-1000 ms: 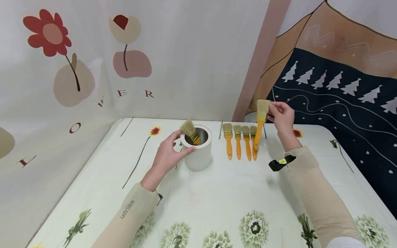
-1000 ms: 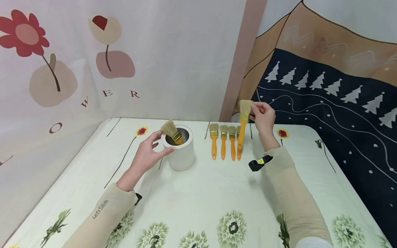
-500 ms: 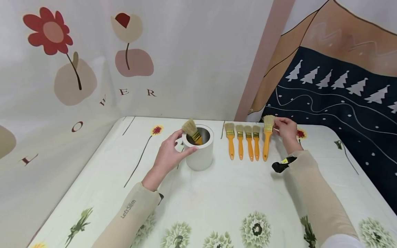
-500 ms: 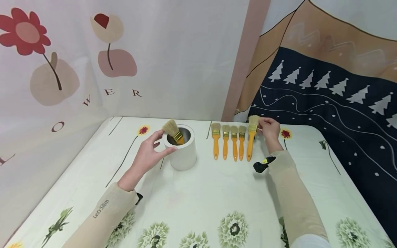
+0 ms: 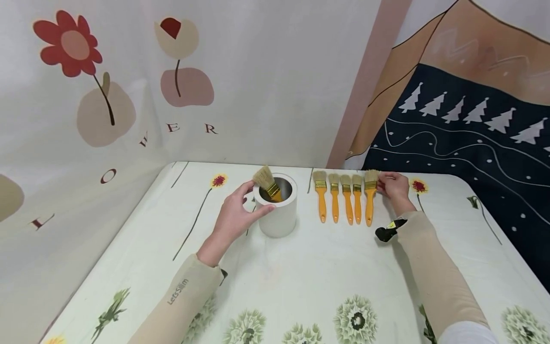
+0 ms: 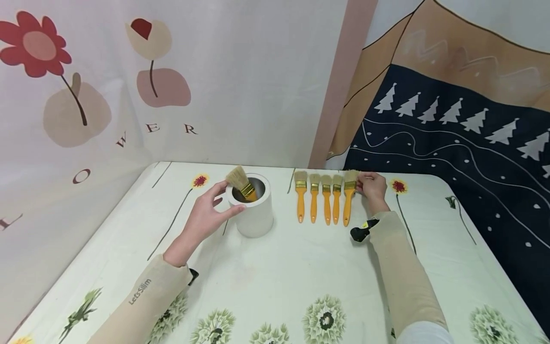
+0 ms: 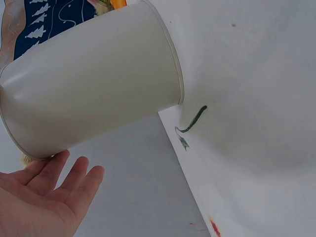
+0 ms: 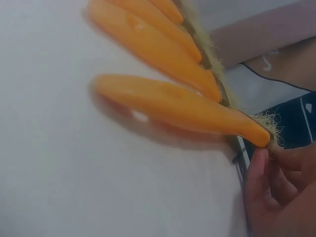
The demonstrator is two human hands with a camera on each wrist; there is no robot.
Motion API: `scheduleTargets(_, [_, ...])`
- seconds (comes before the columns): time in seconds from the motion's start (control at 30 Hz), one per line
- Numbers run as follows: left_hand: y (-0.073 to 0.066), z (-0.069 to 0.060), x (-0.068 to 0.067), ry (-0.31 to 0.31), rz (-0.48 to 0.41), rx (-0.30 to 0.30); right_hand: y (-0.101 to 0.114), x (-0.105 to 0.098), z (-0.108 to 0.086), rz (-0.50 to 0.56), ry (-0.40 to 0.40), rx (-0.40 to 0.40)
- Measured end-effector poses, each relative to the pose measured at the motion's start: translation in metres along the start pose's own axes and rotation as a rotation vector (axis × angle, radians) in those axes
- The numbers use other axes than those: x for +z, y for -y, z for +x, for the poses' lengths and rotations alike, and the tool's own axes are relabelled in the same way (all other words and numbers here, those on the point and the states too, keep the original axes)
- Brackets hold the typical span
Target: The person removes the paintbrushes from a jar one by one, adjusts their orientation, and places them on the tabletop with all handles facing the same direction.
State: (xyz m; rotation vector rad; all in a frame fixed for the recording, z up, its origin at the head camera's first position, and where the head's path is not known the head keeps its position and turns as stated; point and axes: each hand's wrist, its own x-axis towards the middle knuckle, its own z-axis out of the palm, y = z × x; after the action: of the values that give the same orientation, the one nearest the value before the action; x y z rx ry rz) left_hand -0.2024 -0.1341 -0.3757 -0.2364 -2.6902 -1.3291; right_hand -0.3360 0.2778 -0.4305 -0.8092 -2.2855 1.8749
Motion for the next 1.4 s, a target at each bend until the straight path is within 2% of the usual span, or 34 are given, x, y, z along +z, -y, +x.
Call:
scheduleTargets(0.23, [-0.001,0.000,0.000,-0.006,-0.006,0.011,-0.002,-0.003,0.001,-0.052,0.018,-0.023])
scheduleTargets(0.57, [0.000,-0.001,0.000,0.000,0.001,0.011,0.001,-0.005,-0.002,-0.116,0.058,-0.016])
scheduleTargets(0.93, [0.001,0.000,-0.003,0.001,0.017,-0.003,0.003,-0.011,-0.016,-0.114,0.127,-0.074])
scheduleTargets(1.23, [0.000,0.000,-0.002,0.008,0.028,-0.008,-0.001,-0.012,-0.028,-0.156,0.107,-0.154])
scheduleTargets(1.4, [0.000,0.000,-0.001,0.007,0.025,0.003,0.001,-0.011,-0.040,-0.189,0.125,-0.211])
